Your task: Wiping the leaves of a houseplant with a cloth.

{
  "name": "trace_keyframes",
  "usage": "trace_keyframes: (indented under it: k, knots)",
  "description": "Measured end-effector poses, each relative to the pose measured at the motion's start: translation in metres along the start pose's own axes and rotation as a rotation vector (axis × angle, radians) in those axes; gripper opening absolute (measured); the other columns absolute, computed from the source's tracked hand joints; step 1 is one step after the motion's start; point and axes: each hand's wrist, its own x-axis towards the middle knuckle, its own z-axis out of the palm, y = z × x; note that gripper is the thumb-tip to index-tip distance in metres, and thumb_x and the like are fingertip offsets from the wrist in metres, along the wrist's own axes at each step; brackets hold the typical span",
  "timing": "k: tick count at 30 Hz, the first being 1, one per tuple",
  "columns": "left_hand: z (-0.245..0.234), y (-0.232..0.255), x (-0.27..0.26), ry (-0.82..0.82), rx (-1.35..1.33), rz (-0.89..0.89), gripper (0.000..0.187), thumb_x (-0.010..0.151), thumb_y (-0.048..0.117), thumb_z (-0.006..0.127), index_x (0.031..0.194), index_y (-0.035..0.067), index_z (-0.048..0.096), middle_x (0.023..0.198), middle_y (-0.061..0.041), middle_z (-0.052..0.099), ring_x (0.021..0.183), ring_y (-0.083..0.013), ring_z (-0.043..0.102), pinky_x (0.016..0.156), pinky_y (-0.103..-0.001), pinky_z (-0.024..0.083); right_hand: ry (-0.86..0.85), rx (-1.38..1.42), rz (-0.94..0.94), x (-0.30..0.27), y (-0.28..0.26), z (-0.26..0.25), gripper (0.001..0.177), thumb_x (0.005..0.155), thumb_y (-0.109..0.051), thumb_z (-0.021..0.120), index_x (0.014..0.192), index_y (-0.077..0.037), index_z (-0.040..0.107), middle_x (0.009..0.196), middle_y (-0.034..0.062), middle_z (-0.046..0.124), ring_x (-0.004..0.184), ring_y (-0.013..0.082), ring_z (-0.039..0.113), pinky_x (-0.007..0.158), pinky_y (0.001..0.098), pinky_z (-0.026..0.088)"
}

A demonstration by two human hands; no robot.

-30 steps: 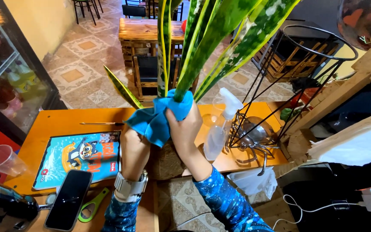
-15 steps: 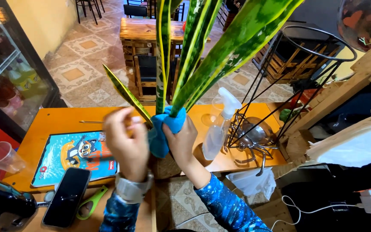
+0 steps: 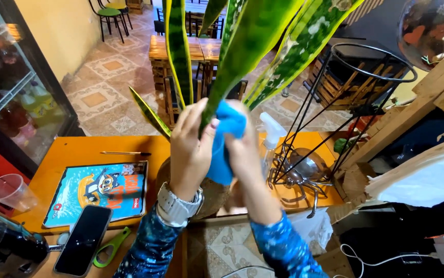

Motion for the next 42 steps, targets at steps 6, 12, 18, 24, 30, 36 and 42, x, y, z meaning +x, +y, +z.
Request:
trace_keyframes:
  k: [6, 12, 18, 24, 30, 36, 42]
  knots:
    - [-0.007, 0.009, 0.002, -0.015, -0.179, -0.067, 0.041, 0.098, 0.003, 0.061, 0.139, 0.002, 0.057, 0.115, -0.017, 0.066, 0.102, -0.0315, 0.067, 0.094, -0.037, 0.053, 0.069, 0.238, -0.246, 0.044, -0.058, -0.022, 0.021, 0.110, -0.015, 0.055, 0.127, -0.001, 0.059, 0.122, 0.0074, 0.066, 0.112, 0.0184, 0.064, 0.103, 0.0345, 0.054]
    - [0.002, -0.033, -0.014, -0.016, -0.153, 0.024, 0.040, 0.105, 0.006, 0.049, 0.144, -0.002, 0.053, 0.127, -0.019, 0.064, 0.115, -0.0296, 0.065, 0.101, -0.034, 0.051, -0.167, 0.264, -0.418, 0.029, -0.064, -0.003, 0.035, 0.101, -0.005, 0.070, 0.134, 0.000, 0.060, 0.122, 0.0055, 0.064, 0.103, 0.0160, 0.064, 0.093, 0.0309, 0.056]
    - [-0.009, -0.035, -0.013, -0.006, -0.327, 0.117, 0.034, 0.108, 0.013, 0.050, 0.140, 0.003, 0.056, 0.139, -0.015, 0.060, 0.131, -0.0266, 0.060, 0.114, -0.037, 0.046, -0.236, -0.049, -0.303, 0.014, -0.039, 0.004, 0.030, 0.094, -0.011, 0.074, 0.120, 0.001, 0.066, 0.109, 0.0067, 0.068, 0.104, 0.0149, 0.067, 0.094, 0.0312, 0.055]
    - [-0.015, -0.020, -0.013, -0.122, -0.632, -0.227, 0.051, 0.110, 0.036, 0.047, 0.149, 0.002, 0.047, 0.146, -0.011, 0.059, 0.135, -0.0204, 0.057, 0.115, -0.034, 0.042, -0.361, -0.035, -0.137, -0.002, 0.002, -0.001, 0.025, 0.093, -0.011, 0.066, 0.116, 0.001, 0.066, 0.103, 0.0078, 0.068, 0.097, 0.0182, 0.065, 0.087, 0.0321, 0.054]
    - [-0.015, -0.021, -0.030, -0.149, -0.589, -0.206, 0.051, 0.115, 0.044, 0.040, 0.136, 0.000, 0.056, 0.131, -0.009, 0.065, 0.125, -0.0181, 0.061, 0.113, -0.033, 0.045, -0.353, -0.204, -0.223, -0.021, 0.000, 0.002, 0.030, 0.087, -0.004, 0.066, 0.117, -0.002, 0.066, 0.112, 0.0134, 0.069, 0.110, 0.0301, 0.068, 0.097, 0.0368, 0.053]
    - [-0.015, -0.019, -0.036, -0.052, -0.634, -0.284, 0.049, 0.114, 0.042, 0.041, 0.132, -0.001, 0.056, 0.119, -0.009, 0.064, 0.115, -0.0179, 0.061, 0.107, -0.034, 0.047, -0.311, -0.380, -0.352, -0.032, 0.009, 0.009, 0.043, 0.076, 0.006, 0.065, 0.118, -0.004, 0.066, 0.119, 0.0165, 0.068, 0.115, 0.0370, 0.064, 0.101, 0.0406, 0.051]
    - [-0.016, -0.017, -0.038, 0.001, -0.711, -0.227, 0.047, 0.115, 0.041, 0.042, 0.130, -0.002, 0.055, 0.116, -0.007, 0.060, 0.112, -0.0171, 0.058, 0.112, -0.033, 0.044, -0.325, -0.578, -0.276, -0.044, 0.041, 0.015, 0.040, 0.069, 0.003, 0.069, 0.107, -0.009, 0.066, 0.109, 0.0103, 0.068, 0.109, 0.0358, 0.064, 0.091, 0.0422, 0.052]
